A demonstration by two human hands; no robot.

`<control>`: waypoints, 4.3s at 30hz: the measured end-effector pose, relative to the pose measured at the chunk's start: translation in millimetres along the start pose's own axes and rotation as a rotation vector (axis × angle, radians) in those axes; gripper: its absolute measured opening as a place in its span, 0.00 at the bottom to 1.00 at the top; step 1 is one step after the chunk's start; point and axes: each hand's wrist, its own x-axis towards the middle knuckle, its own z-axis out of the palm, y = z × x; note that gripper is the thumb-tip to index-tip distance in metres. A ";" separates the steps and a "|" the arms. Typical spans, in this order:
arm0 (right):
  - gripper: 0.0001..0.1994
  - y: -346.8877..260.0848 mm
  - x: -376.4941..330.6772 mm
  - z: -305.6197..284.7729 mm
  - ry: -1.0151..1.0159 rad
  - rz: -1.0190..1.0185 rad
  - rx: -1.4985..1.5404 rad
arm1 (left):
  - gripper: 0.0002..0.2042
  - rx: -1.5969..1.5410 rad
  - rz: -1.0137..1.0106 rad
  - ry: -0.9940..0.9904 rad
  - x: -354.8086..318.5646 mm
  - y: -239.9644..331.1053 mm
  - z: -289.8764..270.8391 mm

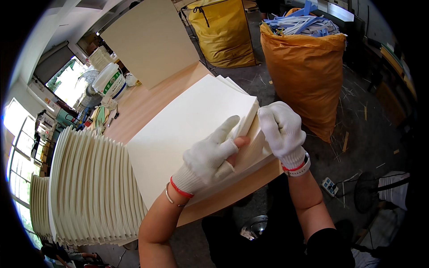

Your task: The person repeatedly picks up small stacks of white paper sheets from a table and places them onto a larger stack to the left. The person wears white gloves and works in a workshop environment with other people visible in the background.

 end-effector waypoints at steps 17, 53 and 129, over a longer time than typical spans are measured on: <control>0.20 5.7 -4.9 -1.6 -0.015 -0.080 0.045 | 0.26 -0.067 -0.106 0.005 -2.3 5.1 -1.5; 0.05 -3.1 -8.9 1.1 0.056 0.133 0.150 | 0.20 -0.051 -0.115 0.032 -2.3 -0.6 3.0; 0.34 67.9 13.3 -6.1 -0.591 1.251 0.880 | 0.60 0.007 0.218 0.233 -11.7 -6.9 22.2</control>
